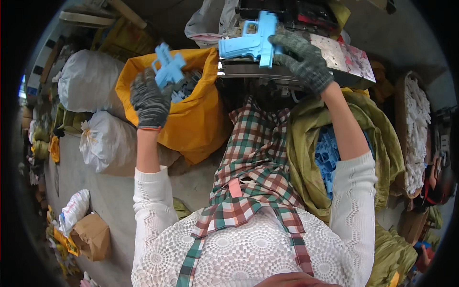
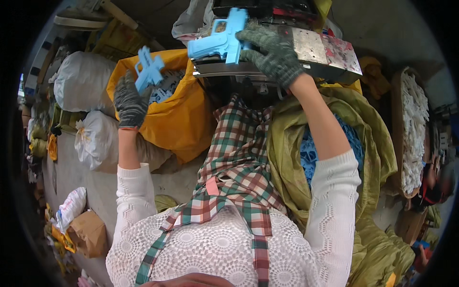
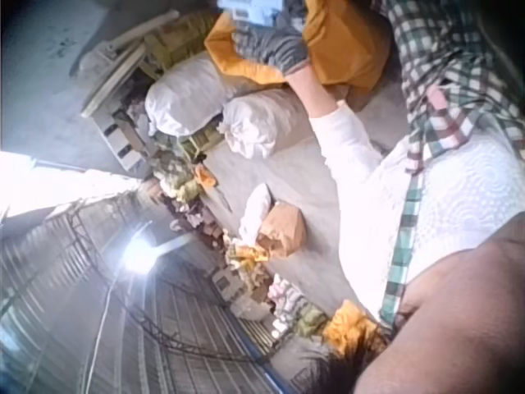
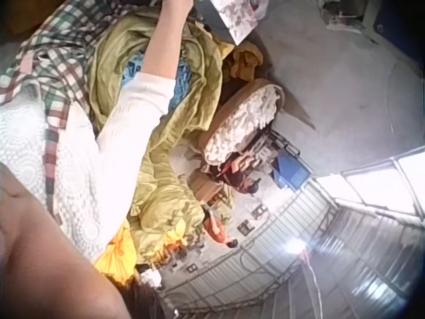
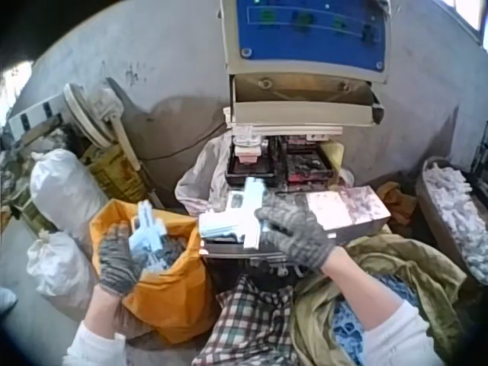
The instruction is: Sorting and processing bright blue plastic toy gun parts at a manufacturing workstation.
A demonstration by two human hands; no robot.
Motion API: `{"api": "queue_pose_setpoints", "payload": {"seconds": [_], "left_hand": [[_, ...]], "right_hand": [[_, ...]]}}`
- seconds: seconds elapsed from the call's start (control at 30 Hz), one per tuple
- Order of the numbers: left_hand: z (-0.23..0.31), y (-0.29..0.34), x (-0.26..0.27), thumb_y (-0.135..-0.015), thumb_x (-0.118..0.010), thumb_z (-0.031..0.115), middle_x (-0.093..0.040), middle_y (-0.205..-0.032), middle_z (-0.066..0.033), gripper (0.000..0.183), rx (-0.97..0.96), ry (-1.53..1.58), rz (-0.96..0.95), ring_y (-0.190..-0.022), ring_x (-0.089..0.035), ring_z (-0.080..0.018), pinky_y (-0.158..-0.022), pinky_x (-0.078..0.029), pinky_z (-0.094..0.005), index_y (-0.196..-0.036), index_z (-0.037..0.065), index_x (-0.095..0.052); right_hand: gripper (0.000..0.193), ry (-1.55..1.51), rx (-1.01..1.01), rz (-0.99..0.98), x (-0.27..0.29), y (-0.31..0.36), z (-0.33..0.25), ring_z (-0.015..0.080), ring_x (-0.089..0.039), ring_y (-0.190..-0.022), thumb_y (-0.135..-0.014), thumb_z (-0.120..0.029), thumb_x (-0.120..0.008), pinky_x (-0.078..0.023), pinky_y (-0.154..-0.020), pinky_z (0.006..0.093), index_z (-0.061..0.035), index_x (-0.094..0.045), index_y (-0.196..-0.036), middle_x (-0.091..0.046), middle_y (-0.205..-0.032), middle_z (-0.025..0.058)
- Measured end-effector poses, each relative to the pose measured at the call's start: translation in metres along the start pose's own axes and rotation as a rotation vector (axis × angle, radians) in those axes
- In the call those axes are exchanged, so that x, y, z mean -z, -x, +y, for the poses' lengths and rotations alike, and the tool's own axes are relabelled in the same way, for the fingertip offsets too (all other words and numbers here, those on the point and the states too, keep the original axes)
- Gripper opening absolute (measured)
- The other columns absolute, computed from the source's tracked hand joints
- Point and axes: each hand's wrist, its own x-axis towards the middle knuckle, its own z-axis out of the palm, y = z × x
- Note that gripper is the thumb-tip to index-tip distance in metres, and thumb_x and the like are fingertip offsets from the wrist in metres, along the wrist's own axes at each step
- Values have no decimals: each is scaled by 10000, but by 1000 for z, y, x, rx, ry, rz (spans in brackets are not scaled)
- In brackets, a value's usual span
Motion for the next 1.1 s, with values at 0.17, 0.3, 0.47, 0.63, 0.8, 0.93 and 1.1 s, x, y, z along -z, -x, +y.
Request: {"api": "queue_pose_setpoints", "payload": {"seconds": [0.17,0.3,0.47,0.63,0.8,0.93,1.1], "left_hand": [[-17,23,-3,-803,-697,324,-491,-1333,-240,726,-34,37,-187,-1215,-469,-398,-1039,-360,-457,-1387,16,-397],[5,34,-2,-876,-646,320,-527,-1321,-207,621,18,378,-672,-1240,-485,-346,-1031,-389,-406,-1388,52,-419],[37,43,7,-906,-571,405,-540,-1304,-212,615,-304,505,-974,-1202,-516,-357,-1020,-395,-412,-1382,43,-429],[67,46,10,-919,-545,428,-533,-1320,-206,616,-368,507,-1082,-1210,-512,-356,-1015,-403,-405,-1394,57,-416],[85,49,14,-924,-547,428,-545,-1304,-205,613,-386,529,-1110,-1183,-529,-360,-998,-421,-409,-1399,65,-411],[98,57,9,-925,-525,432,-547,-1296,-212,605,-414,565,-1180,-1181,-529,-363,-996,-421,-410,-1391,60,-423],[110,72,-2,-915,-522,405,-576,-1249,-217,573,-512,661,-1123,-1143,-550,-379,-985,-431,-419,-1363,54,-459]], "right_hand": [[352,184,19,-37,1,-17,8,323,-556,-1157,-841,-185,-662,-452,-986,382,-108,-635,-1183,-620,-1212,140],[291,-178,-318,-26,43,55,-8,252,-654,-964,-844,-178,-663,-518,-847,320,-44,-656,-1102,-677,-1048,144],[217,-614,-957,-269,72,212,60,232,-674,-851,-830,-181,-677,-530,-767,301,-18,-684,-974,-705,-931,126],[744,524,-1200,-505,19,345,123,369,-492,-1237,-664,-319,-793,-423,-1022,417,-81,-520,-1314,-535,-1323,190],[808,472,-1331,-572,23,346,113,364,-529,-1203,-592,-318,-827,-459,-982,436,-72,-525,-1301,-545,-1313,196],[566,433,-1258,-663,41,323,90,371,-596,-1088,-632,-276,-784,-490,-914,435,-63,-638,-1136,-628,-1161,208],[404,553,-1154,-460,62,313,69,376,-626,-975,-667,-253,-724,-504,-862,417,-100,-686,-1039,-672,-1009,196]]}}
